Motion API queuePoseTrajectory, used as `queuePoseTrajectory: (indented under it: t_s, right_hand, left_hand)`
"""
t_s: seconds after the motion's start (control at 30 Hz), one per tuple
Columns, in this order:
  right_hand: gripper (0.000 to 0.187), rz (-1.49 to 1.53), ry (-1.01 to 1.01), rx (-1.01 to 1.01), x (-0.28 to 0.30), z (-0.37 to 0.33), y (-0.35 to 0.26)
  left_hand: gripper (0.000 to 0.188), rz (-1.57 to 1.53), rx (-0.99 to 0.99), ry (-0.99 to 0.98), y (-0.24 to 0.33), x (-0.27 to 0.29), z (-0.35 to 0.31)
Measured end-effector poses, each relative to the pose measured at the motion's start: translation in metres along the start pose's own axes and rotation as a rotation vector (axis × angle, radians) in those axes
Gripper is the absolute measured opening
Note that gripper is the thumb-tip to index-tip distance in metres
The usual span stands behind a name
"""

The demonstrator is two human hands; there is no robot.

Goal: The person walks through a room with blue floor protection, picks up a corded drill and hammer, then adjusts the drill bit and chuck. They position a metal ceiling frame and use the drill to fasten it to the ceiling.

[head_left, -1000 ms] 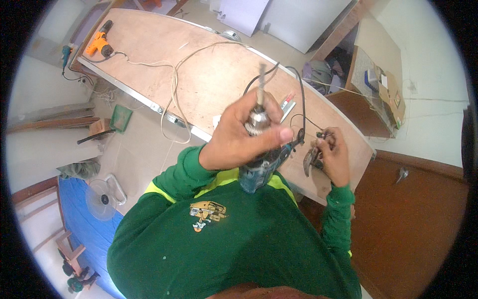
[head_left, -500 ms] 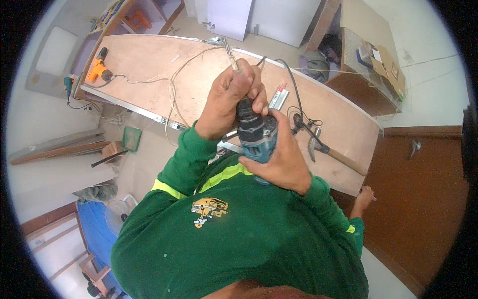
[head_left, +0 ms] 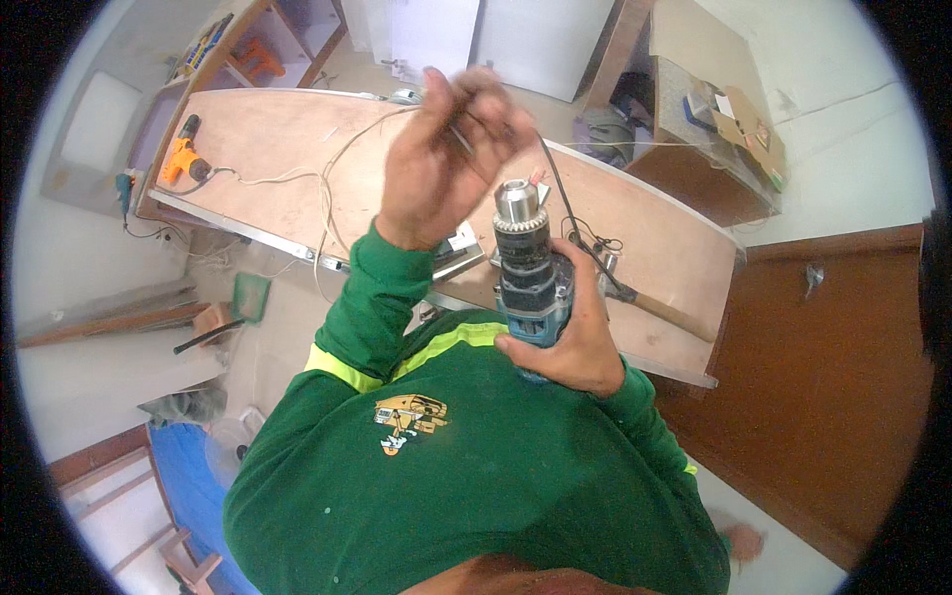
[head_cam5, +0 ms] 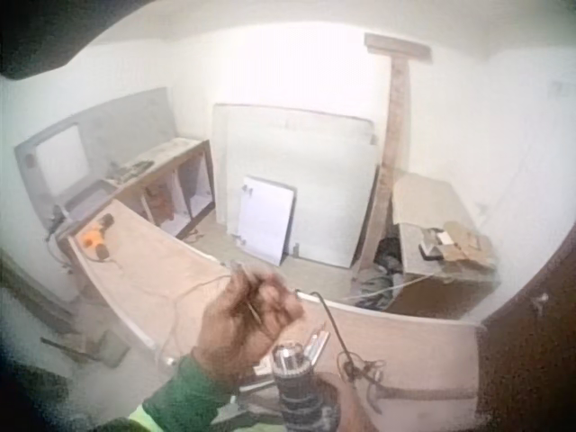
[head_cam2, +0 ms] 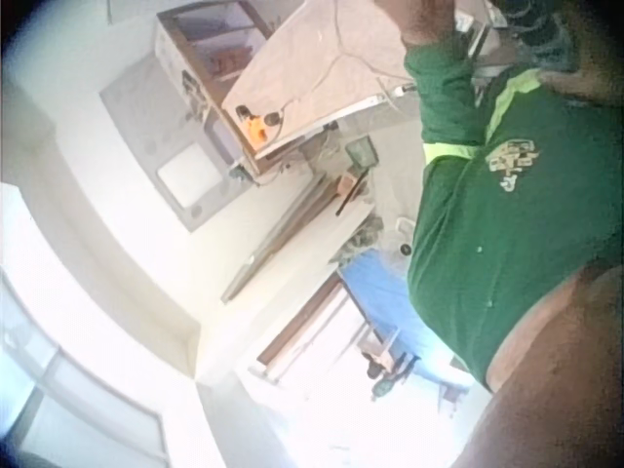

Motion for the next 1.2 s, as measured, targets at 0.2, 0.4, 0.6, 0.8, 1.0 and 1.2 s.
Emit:
queuePoseTrajectory:
  t_s: [0.2, 0.4, 0.6, 0.8, 1.0, 1.2]
  right_hand:
    - [0.111, 0.103, -0.041, -0.027, 0.001, 0.001, 0.011]
    - [0.108, 0.136, -0.034, -0.023, 0.0, 0.0, 0.009]
    - [0.11, 0.107, -0.023, -0.03, -0.005, -0.002, 0.013]
    - [0.083, -0.075, -0.195, 0.024, 0.028, 0.004, 0.02]
    - [0.038, -0.566, -0.136, -0.033, 0.083, 0.03, 0.126]
    - [0.049, 0.168, 0.069, 0.144, 0.075, 0.048, 0.014]
  left_hand:
    - [0.079, 0.723, 0.156, -0.195, 0.013, 0.053, -0.03]
    - [0.099, 0.648, 0.362, -0.098, -0.022, 0.033, -0.064]
    - [0.102, 0.63, 0.381, -0.212, -0.02, 0.039, -0.061]
    - [0.099, 0.685, 0.274, -0.141, -0.02, 0.042, -0.073]
    - [0.092, 0.69, 0.283, -0.185, -0.038, 0.027, -0.067]
    - [0.105, 0.625, 0.401, -0.088, -0.044, -0.002, -0.071]
Point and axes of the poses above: each hand's wrist, its own z-axis towards the middle knuckle, its own x-axis out of the back of the hand, y = z × x, the point moved 3 cm from there along z, towards the middle knuckle, and after that the axes turned 4 degrees about y, right-handed, at the moved point
